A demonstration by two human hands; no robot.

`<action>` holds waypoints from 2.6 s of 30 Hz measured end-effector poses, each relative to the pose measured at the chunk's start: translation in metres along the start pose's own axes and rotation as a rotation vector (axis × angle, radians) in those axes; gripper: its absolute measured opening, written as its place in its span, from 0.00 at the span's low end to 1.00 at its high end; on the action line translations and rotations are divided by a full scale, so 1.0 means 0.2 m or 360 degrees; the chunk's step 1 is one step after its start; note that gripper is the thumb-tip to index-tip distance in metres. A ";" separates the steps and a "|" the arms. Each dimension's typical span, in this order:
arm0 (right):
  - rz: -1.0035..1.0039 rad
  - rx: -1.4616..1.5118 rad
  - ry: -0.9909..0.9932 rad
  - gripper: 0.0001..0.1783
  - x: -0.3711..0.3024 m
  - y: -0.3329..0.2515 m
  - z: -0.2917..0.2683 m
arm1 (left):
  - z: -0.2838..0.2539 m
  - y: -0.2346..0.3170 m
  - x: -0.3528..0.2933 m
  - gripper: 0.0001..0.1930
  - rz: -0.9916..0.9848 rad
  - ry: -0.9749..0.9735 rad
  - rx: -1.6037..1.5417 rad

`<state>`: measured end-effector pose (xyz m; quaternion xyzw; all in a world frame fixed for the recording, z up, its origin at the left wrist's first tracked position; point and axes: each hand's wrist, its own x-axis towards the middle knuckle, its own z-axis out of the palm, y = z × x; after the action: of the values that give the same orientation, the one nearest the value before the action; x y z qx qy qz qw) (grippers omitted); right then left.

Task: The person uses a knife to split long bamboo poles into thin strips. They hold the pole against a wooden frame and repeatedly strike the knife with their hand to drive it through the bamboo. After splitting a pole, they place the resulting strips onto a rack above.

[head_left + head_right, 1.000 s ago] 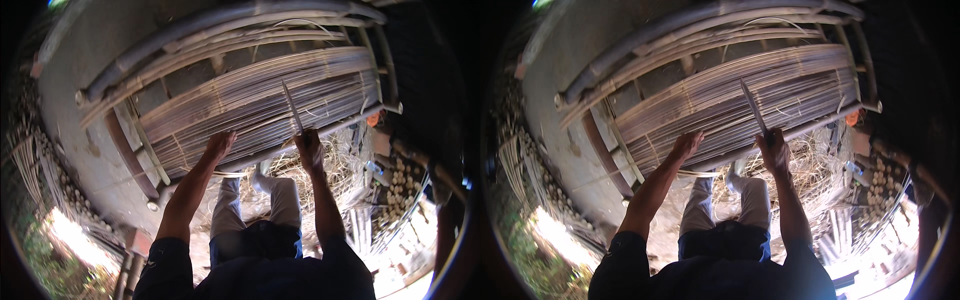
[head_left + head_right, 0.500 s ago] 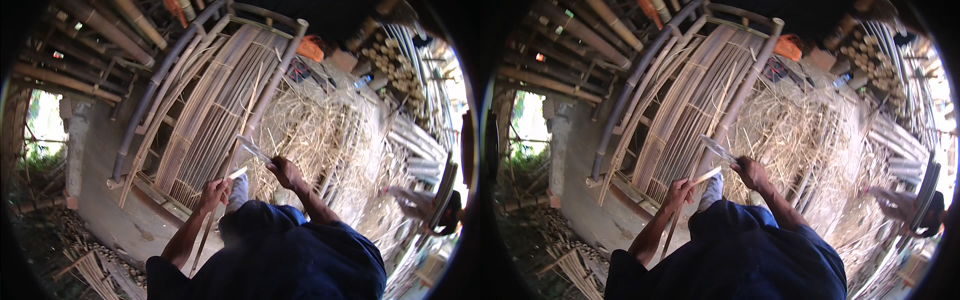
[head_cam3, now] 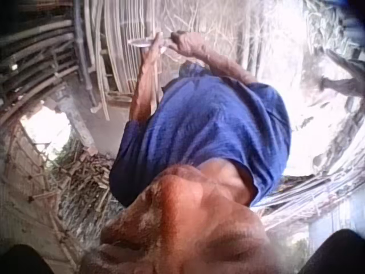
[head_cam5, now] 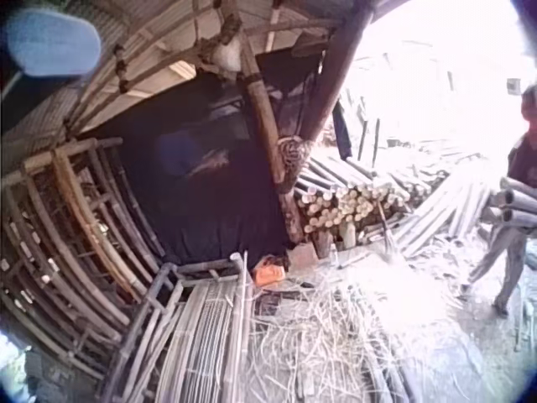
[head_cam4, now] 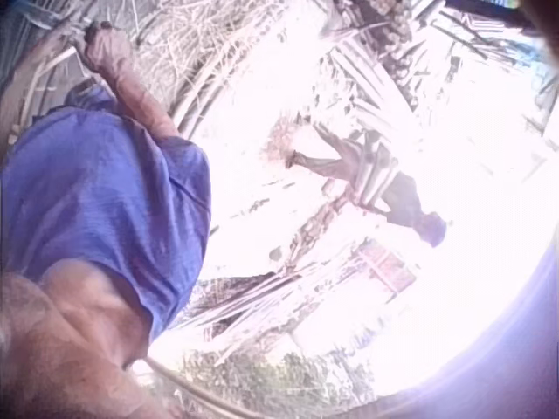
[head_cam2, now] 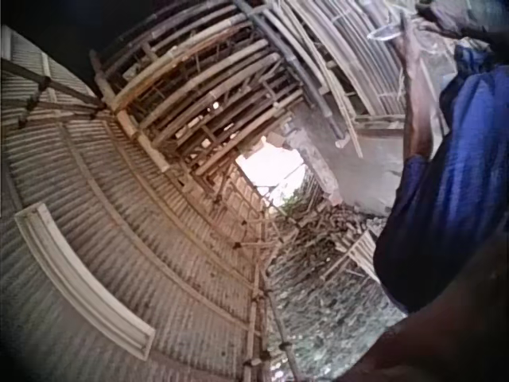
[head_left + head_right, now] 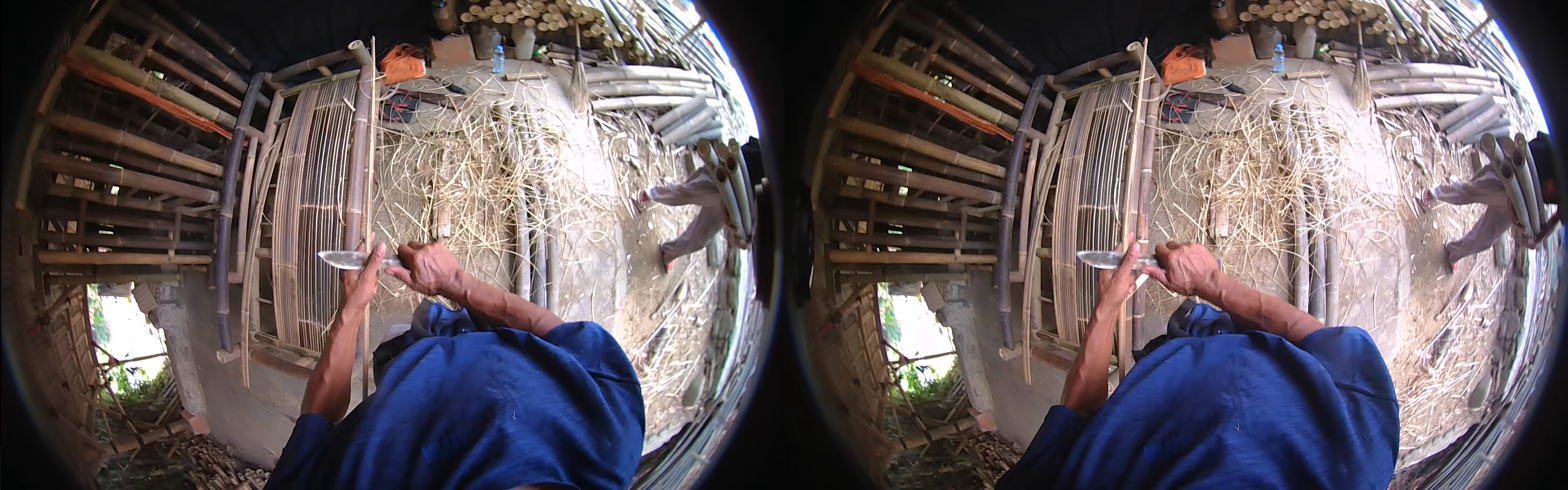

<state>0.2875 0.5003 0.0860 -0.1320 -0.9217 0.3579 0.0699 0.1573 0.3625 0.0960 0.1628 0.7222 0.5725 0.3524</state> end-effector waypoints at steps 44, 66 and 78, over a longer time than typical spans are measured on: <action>0.0732 -0.0427 0.1092 0.45 1.11 0.81 -1.78 | -0.36 -0.01 -1.22 0.16 0.0464 -0.0043 0.1115; -0.0298 0.0153 0.0237 0.35 0.57 0.04 -0.31 | 0.05 0.59 0.35 0.48 0.0331 0.0172 -0.0064; -0.0299 -0.0009 0.0451 0.43 0.84 0.11 -0.34 | -0.04 0.63 0.18 0.36 0.0465 -0.0048 0.0196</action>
<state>0.1468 0.6095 0.1271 -0.0945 -0.9120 0.3251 0.2318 0.1043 0.4163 0.2044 0.2961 0.7192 0.5697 0.2656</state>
